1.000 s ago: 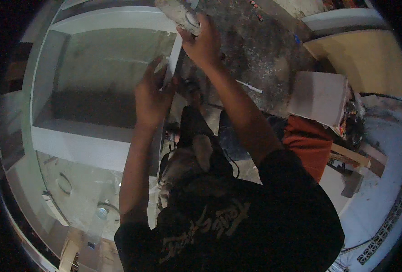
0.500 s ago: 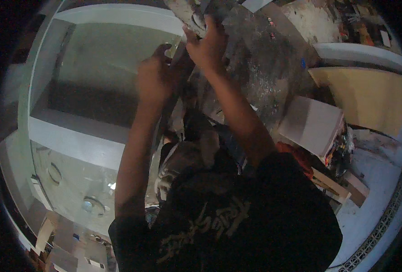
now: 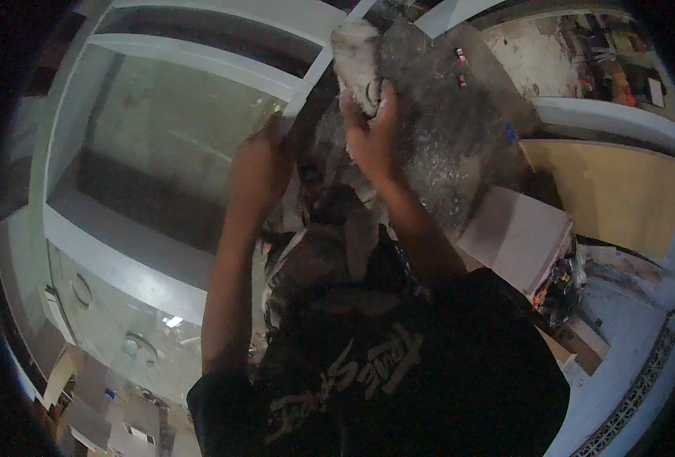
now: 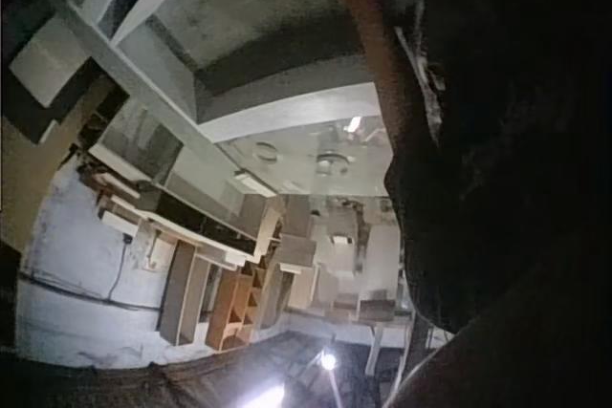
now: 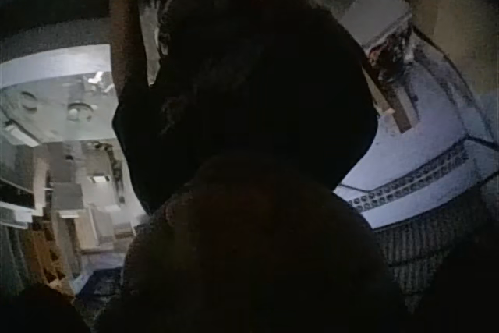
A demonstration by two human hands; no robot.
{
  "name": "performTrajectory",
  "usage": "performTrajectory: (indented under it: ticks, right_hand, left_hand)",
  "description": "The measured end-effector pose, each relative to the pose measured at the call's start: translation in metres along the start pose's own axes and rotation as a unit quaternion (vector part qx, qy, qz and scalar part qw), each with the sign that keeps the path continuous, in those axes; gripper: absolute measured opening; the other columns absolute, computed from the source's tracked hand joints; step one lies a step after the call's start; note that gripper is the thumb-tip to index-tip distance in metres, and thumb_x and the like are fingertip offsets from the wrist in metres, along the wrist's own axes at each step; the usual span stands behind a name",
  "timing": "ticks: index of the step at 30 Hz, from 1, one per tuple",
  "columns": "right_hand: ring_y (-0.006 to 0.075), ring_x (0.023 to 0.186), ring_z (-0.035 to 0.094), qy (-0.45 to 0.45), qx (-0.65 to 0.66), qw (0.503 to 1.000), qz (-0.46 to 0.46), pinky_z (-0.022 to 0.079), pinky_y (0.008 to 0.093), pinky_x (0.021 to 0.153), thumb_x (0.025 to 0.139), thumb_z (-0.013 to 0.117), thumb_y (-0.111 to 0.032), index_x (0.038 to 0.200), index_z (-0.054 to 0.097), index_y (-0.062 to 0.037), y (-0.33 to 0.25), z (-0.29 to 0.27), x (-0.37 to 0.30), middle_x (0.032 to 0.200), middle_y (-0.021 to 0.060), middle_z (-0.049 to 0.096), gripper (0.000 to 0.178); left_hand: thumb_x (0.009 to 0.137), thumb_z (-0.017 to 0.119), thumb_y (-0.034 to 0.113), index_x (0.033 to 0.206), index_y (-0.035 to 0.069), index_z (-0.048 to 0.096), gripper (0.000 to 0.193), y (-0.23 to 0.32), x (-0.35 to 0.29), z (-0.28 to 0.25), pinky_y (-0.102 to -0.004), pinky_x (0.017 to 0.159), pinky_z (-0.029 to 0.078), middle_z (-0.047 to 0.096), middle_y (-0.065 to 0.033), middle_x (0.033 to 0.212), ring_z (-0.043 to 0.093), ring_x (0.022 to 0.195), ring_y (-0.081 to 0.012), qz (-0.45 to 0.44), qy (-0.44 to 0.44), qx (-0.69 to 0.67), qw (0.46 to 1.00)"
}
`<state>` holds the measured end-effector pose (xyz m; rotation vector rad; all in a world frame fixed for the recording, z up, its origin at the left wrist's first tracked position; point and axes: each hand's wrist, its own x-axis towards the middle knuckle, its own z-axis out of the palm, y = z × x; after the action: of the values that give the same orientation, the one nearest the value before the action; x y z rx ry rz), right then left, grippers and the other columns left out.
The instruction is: The person applies adhesive and wipes a white cabinet frame, then aligns a corner piece and hammers it into place.
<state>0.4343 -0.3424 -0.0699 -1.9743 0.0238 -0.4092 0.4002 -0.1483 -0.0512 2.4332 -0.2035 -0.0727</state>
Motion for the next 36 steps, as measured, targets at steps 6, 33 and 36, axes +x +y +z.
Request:
performTrajectory:
  ticks: [6, 33, 36]
  right_hand:
    - [0.0346, 0.087, 0.056, 0.012, -0.115, 0.984, -0.134, 0.046, 0.0434, 0.076, 0.084, 0.073, -0.018, 0.110, 0.048, 0.0039, 0.008, 0.015, -0.016, 0.095, 0.0191, 0.055, 0.043]
    - [0.0440, 0.088, 0.059, 0.032, -0.051, 0.983, -0.174, 0.048, 0.0463, 0.075, 0.082, 0.074, -0.026, 0.125, 0.043, 0.0101, 0.070, 0.023, 0.093, 0.097, 0.0264, 0.060, 0.064]
    - [0.0413, 0.104, 0.057, 0.049, -0.094, 0.979, -0.177, 0.046, 0.0448, 0.087, 0.083, 0.073, -0.028, 0.133, 0.038, 0.0091, 0.084, 0.015, 0.123, 0.112, 0.0275, 0.057, 0.071]
  left_hand:
    - [0.090, 0.061, 0.025, 0.123, -0.003, 0.055, 0.044, 0.015, 0.002, -0.008, -0.0498, 0.071, 0.051, 0.065, -0.0275, 0.085, 0.063, 0.081, -0.0455, 0.002, 0.004, 0.003, 1.000]
    - [0.087, 0.060, 0.022, 0.114, 0.004, 0.060, 0.032, 0.036, 0.023, 0.023, -0.0476, 0.067, 0.053, 0.068, -0.0190, 0.086, 0.067, 0.073, -0.0372, -0.069, 0.055, 0.170, 0.981]
    - [0.086, 0.060, 0.020, 0.113, 0.003, 0.059, 0.032, 0.034, 0.024, 0.022, -0.0474, 0.069, 0.053, 0.068, -0.0196, 0.085, 0.067, 0.075, -0.0374, -0.058, 0.050, 0.174, 0.982]
